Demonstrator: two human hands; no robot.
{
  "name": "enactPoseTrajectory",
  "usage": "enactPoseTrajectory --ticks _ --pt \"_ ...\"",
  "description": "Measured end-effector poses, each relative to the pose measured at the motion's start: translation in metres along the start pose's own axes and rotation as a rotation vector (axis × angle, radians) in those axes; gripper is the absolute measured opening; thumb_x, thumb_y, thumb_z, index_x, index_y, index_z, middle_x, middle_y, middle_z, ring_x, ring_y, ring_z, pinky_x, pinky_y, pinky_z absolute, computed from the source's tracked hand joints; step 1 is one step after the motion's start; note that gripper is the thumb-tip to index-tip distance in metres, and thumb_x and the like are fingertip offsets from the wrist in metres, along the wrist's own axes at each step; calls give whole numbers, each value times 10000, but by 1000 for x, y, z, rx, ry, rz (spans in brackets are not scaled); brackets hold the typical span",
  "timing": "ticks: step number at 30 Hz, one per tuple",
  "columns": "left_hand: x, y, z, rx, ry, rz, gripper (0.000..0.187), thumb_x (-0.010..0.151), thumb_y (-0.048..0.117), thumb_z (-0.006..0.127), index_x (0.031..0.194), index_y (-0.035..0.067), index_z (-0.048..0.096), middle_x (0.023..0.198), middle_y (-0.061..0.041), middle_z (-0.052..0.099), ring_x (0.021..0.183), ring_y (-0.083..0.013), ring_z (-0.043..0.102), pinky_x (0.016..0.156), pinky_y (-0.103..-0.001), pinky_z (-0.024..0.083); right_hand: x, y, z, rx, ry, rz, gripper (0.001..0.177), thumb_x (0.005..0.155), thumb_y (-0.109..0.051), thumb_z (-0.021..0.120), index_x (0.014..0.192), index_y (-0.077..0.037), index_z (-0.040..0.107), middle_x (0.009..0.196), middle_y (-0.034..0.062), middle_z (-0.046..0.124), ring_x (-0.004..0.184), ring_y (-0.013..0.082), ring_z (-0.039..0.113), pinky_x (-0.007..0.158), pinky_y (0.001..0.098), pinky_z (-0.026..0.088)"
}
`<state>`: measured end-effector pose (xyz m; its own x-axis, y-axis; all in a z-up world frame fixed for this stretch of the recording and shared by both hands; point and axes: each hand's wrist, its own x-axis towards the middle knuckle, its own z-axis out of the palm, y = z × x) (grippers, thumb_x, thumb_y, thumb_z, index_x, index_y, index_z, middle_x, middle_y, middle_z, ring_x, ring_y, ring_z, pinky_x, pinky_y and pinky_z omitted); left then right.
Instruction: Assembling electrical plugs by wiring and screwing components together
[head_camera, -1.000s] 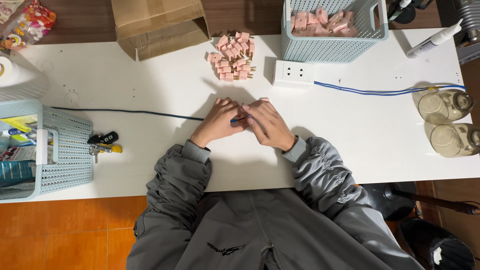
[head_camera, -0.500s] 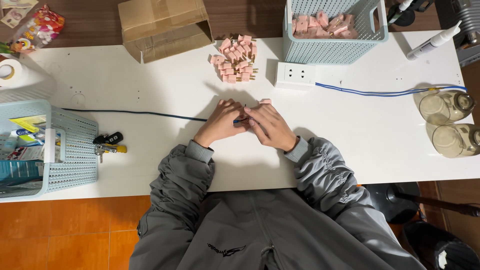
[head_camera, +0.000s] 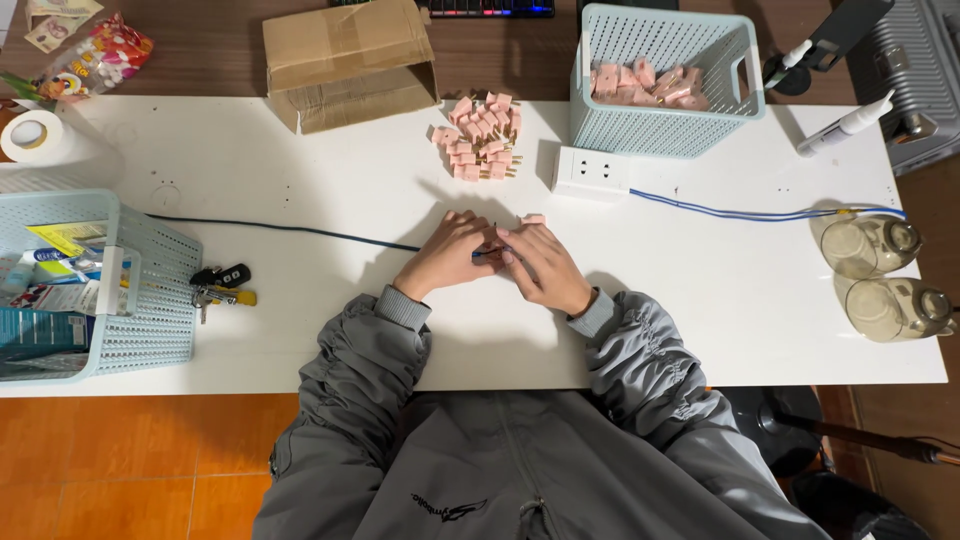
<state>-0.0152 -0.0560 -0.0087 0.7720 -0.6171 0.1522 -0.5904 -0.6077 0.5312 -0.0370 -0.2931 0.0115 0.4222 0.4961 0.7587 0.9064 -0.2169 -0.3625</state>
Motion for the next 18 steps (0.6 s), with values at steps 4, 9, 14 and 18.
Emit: enactPoseTrajectory --ticks 4,9,14,18 --pt "1 4 -4 -6 -48 -31 349 1065 511 738 1084 163 743 971 -27 678 1086 -257 628 1011 -450 428 -3 2 1 12 -5 9 448 1113 -7 622 1551 86 632 1039 216 709 887 447 719 800 570 580" --pt "1 9 -9 -20 -33 -23 351 1076 496 748 1157 157 785 1016 -36 712 1103 -259 629 999 -450 424 6 -8 -5 37 29 54 524 1105 37 561 1626 85 577 1091 208 709 958 397 709 901 577 574" --pt "0 16 -15 -11 -24 -20 313 1063 455 757 1136 153 795 1010 -50 731 1080 -261 636 988 -453 432 -6 4 2 27 93 84 440 1084 1 732 1519 45 685 1042 159 661 972 408 699 920 580 589" --pt "1 18 -19 -13 -18 -18 294 1060 439 733 1056 149 781 992 -58 730 1058 -267 639 970 -460 437 -5 5 0 89 135 99 374 1053 -98 832 1413 -10 782 1070 117 615 1046 361 662 973 594 576"
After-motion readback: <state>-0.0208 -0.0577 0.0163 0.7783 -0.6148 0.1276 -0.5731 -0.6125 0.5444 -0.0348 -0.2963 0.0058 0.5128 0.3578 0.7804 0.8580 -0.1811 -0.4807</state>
